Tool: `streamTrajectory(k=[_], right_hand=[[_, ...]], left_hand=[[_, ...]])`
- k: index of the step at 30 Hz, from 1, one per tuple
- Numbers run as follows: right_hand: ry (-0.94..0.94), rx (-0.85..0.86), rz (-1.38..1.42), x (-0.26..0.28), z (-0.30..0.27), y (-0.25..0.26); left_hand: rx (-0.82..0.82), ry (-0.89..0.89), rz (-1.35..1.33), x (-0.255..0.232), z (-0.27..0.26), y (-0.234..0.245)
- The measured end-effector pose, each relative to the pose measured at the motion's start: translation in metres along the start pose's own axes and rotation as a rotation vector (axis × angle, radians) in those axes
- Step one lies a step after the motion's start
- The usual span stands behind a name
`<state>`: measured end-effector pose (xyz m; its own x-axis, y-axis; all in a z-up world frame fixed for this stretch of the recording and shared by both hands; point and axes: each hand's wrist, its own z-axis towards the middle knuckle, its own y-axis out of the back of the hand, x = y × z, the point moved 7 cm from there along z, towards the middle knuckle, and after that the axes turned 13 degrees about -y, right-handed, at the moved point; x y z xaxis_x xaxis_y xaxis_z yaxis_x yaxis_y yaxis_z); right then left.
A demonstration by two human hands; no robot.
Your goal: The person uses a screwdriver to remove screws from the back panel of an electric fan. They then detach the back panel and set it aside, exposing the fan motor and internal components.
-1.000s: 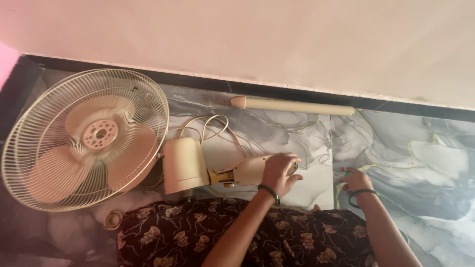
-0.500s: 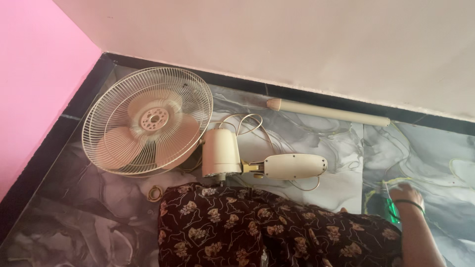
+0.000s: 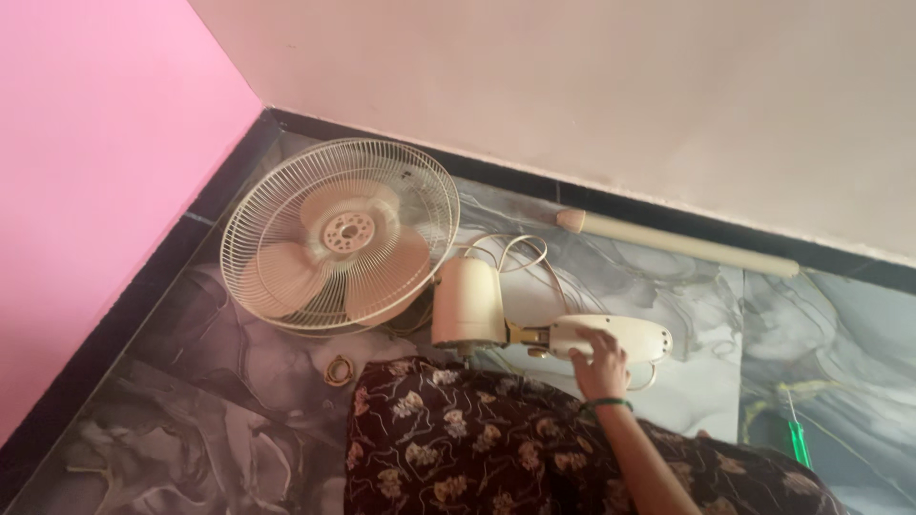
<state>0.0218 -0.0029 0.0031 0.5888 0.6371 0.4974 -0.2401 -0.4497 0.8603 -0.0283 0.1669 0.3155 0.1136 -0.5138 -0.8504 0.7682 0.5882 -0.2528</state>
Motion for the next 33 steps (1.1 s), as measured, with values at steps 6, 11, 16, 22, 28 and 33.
streamTrajectory(k=[6, 11, 16, 22, 28, 33], right_hand=[[0.207, 0.255, 0.365, 0.116, -0.012, -0.013], [0.321, 0.394, 0.238, 0.149, 0.017, -0.058], [0.124, 0.669, 0.062, 0.130, 0.020, -0.082], [0.308, 0.592, -0.628, 0.128, 0.002, -0.019], [0.488, 0.325, -0.759, 0.118, -0.001, 0.038], [0.561, 0.317, -0.766, 0.099, 0.010, 0.037]], left_hand=[[-0.046, 0.122, 0.027, 0.025, -0.007, 0.039], [-0.284, 0.389, 0.246, 0.084, -0.041, 0.092], [-0.879, 0.517, 0.886, 0.156, -0.095, 0.281], [-0.943, 0.889, 0.375, 0.247, -0.127, 0.324], [-0.726, 1.025, 0.488, 0.230, -0.105, 0.328], [-0.628, 1.097, 0.502, 0.245, -0.107, 0.316]])
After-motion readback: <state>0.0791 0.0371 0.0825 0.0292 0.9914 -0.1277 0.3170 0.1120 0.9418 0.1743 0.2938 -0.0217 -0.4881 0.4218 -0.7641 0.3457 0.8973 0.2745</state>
